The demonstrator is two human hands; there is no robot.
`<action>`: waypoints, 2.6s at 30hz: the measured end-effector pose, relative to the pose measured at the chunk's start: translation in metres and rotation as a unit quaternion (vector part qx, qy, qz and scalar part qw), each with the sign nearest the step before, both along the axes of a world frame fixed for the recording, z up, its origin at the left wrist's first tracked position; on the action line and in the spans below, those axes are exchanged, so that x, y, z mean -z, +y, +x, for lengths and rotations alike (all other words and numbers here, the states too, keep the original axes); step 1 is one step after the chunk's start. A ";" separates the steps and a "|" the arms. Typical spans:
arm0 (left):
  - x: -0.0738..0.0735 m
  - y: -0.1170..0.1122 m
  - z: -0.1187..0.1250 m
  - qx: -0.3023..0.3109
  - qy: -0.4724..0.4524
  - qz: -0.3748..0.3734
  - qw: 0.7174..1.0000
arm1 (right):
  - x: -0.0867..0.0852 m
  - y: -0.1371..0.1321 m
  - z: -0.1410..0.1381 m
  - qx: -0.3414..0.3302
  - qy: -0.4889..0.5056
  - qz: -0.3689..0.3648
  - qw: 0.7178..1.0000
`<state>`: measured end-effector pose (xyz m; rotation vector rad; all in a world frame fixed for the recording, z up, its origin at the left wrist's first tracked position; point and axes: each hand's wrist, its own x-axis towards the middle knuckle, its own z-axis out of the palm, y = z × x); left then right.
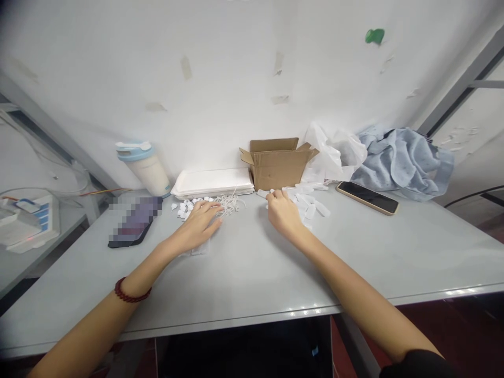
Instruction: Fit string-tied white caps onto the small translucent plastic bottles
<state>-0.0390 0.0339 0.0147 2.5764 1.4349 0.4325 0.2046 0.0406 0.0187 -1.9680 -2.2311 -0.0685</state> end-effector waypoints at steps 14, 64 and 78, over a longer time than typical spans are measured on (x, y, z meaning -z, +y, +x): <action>0.002 0.003 0.006 -0.003 -0.003 -0.016 1.000 | 0.005 0.000 0.001 -0.007 -0.086 -0.058 0.995; 0.000 -0.031 0.025 0.046 0.080 0.081 0.992 | 0.011 -0.016 -0.015 -0.099 0.077 -0.066 0.990; 0.008 -0.025 0.024 0.008 -0.116 0.031 0.993 | 0.014 -0.025 -0.025 -0.245 0.299 -0.022 0.922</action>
